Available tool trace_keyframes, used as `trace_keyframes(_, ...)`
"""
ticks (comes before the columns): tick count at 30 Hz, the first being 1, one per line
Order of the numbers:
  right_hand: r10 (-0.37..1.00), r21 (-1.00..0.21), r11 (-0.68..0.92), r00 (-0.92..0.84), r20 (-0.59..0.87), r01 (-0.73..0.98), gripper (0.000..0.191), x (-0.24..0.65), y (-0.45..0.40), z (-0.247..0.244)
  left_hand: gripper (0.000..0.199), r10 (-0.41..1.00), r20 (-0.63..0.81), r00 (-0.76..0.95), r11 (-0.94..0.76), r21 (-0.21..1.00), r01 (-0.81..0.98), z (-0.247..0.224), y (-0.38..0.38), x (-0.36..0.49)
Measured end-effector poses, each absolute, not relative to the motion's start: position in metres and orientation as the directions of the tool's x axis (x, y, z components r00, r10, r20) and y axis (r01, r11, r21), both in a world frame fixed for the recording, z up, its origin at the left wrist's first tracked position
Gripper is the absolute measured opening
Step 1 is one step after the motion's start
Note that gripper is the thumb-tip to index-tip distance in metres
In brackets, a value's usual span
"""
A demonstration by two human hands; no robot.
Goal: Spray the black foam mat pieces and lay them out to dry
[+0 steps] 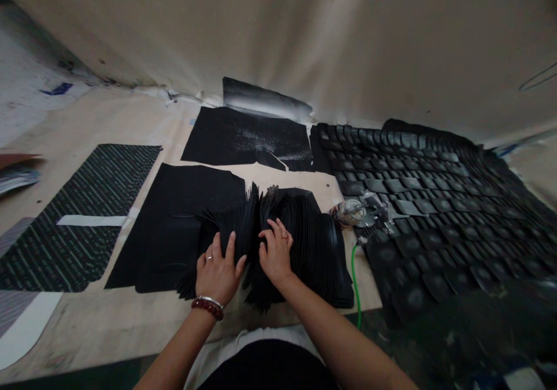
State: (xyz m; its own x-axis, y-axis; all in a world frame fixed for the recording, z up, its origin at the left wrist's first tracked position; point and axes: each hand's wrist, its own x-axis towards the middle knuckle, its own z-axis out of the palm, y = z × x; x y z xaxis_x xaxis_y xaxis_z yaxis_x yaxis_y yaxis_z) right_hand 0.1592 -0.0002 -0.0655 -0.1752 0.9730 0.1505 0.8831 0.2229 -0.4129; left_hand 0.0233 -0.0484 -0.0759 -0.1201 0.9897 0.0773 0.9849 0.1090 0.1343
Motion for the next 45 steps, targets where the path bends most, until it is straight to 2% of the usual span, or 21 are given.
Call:
trace_keyframes(5,0.969,-0.409,0.241,-0.192,0.158,0.880,0.006,0.151,0.001,-0.064,0.060,0.990,0.071,-0.120,0.110,0.131,0.985,-0.076,-0.049,0.023)
trace_keyframes(8,0.971,-0.411,0.231,-0.181,0.158,0.882,0.015,0.149,0.001,-0.065,0.060,0.990,0.065,-0.125,0.115,0.138,0.984,-0.077,-0.049,0.023)
trace_keyframes(22,0.975,-0.449,0.214,-0.165,0.146,0.868,0.011,0.151,0.001,-0.066,0.057,0.991,0.060,-0.123,0.115,0.129,0.985,-0.074,-0.049,0.022)
trace_keyframes(26,0.976,-0.447,0.212,-0.160,0.151,0.869,0.023,0.149,0.003,-0.066,0.057,0.990,0.065,-0.122,0.112,0.136,0.984,-0.074,-0.049,0.022)
trace_keyframes(30,0.973,-0.441,0.224,-0.171,0.157,0.869,0.006,0.142,0.003,-0.065,0.056,0.990,0.068,-0.127,0.116,0.150,0.982,-0.075,-0.049,0.022)
trace_keyframes(34,0.973,-0.437,0.221,-0.166,0.161,0.872,0.013,0.138,0.003,-0.064,0.056,0.990,0.064,-0.124,0.114,0.140,0.984,-0.076,-0.049,0.022)
trace_keyframes(45,0.970,-0.442,0.239,-0.188,0.156,0.864,0.008,0.142,0.003,-0.064,0.055,0.987,0.076,-0.139,0.126,0.152,0.980,-0.076,-0.049,0.022)
